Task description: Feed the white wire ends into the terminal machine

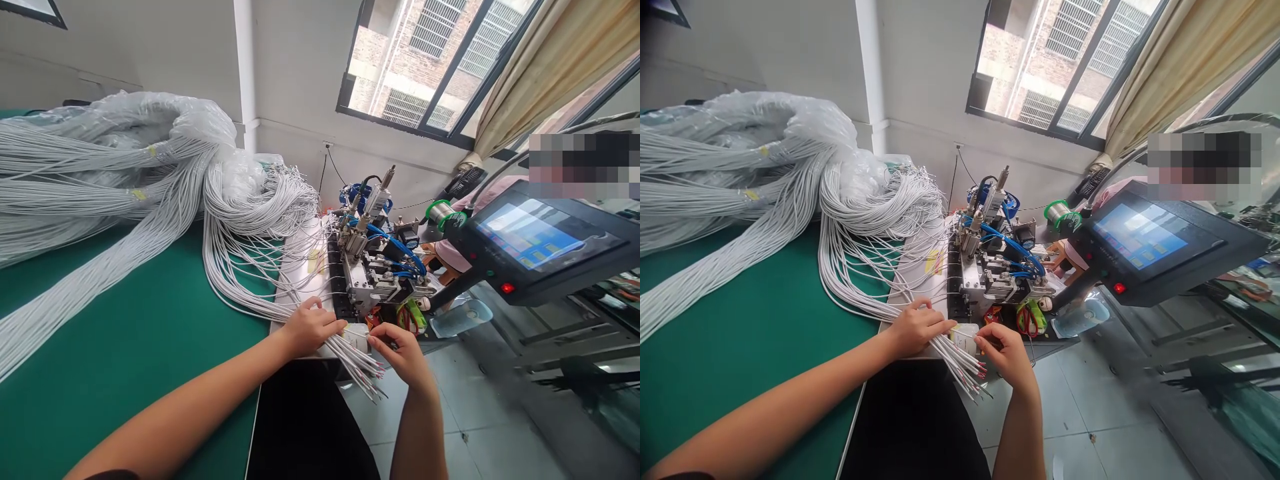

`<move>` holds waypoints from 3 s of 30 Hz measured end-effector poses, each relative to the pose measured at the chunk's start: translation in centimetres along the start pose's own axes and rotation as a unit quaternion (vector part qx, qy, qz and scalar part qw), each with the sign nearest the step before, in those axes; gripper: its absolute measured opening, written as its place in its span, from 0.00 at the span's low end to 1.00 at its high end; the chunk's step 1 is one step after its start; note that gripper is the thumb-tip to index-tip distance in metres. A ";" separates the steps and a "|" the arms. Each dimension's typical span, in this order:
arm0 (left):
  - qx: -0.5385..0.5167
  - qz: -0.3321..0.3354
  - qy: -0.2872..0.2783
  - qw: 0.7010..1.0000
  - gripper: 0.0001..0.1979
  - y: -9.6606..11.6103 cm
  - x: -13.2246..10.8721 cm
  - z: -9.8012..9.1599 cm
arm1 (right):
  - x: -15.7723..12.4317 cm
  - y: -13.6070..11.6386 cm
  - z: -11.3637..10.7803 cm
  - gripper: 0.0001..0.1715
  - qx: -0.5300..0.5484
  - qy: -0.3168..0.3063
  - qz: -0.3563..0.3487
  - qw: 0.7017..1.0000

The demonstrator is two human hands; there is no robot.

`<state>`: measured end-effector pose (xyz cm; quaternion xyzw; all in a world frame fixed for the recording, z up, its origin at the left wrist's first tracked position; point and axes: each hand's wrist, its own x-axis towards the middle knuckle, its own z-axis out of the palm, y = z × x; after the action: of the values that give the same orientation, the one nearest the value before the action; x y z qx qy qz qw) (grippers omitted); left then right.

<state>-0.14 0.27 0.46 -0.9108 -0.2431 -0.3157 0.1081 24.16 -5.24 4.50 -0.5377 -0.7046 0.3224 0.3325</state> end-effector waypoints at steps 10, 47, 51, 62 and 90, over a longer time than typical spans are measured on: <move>-0.005 0.049 0.030 0.998 0.10 -0.1 0.3 -0.1 | 1.4 -0.6 2.3 0.12 0.010 -0.011 -0.024 1.000; 0.038 -0.079 -0.047 0.995 0.09 0.1 0.2 0.2 | 1.8 2.7 2.7 0.18 0.348 0.225 0.082 0.906; 0.031 -0.085 -0.045 0.995 0.17 0.2 0.2 0.0 | 2.1 3.4 2.4 0.22 0.304 0.204 0.111 0.924; 0.041 -0.105 -0.006 0.994 0.15 0.4 0.0 0.0 | 3.6 3.9 3.0 0.22 0.030 0.164 0.073 0.983; 0.037 -0.156 -0.028 0.987 0.10 0.6 0.3 0.0 | 5.7 4.9 3.9 0.20 0.231 0.089 0.137 0.959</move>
<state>0.38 -0.17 0.63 -0.8655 -0.3969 -0.2941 0.0837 22.53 1.00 -0.99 -0.5639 -0.4985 0.4695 0.4616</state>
